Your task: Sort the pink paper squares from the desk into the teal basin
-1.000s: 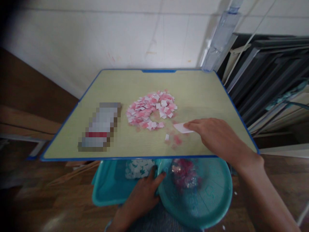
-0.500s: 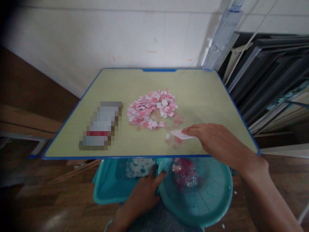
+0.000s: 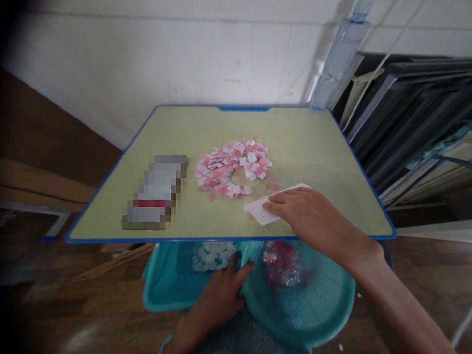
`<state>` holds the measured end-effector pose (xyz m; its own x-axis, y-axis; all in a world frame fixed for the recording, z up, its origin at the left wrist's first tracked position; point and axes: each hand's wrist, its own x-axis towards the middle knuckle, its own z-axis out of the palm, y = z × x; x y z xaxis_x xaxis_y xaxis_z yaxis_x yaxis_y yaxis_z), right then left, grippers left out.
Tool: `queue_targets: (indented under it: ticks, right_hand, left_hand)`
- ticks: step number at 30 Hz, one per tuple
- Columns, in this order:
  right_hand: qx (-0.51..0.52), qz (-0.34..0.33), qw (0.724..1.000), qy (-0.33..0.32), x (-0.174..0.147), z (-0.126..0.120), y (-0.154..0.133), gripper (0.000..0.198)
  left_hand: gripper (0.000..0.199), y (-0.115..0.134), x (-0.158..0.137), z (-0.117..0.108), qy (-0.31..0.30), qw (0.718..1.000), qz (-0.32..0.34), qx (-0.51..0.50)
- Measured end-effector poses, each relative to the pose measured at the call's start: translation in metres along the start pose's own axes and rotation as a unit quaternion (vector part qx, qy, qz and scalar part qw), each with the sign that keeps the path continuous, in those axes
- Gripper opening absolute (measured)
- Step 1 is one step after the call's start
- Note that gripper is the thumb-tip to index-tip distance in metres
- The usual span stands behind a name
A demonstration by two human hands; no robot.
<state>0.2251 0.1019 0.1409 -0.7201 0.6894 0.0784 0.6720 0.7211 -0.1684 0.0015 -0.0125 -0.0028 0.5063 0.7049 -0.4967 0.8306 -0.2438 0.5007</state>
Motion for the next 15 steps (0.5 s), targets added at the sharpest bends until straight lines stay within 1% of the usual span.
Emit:
queue_targets:
  ticks: [2,4,6,8,10,15]
  right_hand:
    - [0.01,-0.014,1.0,-0.01,0.003,-0.002,-0.001,0.04]
    - [0.019,-0.018,1.0,-0.002,0.001,-0.004,-0.001,0.039]
    - [0.01,-0.004,1.0,0.017,-0.003,-0.005,0.0,0.038]
    - [-0.013,0.014,1.0,0.021,-0.007,-0.005,0.003,0.037]
    - [-0.024,0.016,1.0,0.008,-0.009,-0.005,0.004,0.038]
    - [-0.004,-0.023,0.999,-0.037,-0.004,-0.007,-0.001,0.04]
  left_hand:
    - [0.07,0.0,0.0,0.0,0.003,1.0,0.001,0.003]
    - [0.07,0.0,0.0,0.0,0.006,1.0,0.001,0.006]
    - [0.07,0.001,-0.001,0.001,0.006,1.0,-0.001,0.006]
    - [0.07,0.001,-0.001,0.0,0.004,1.0,-0.001,0.004]
    - [0.07,0.002,-0.001,-0.001,0.003,1.0,0.0,0.003]
    - [0.073,0.003,0.0,-0.002,-0.002,1.0,0.0,0.005]
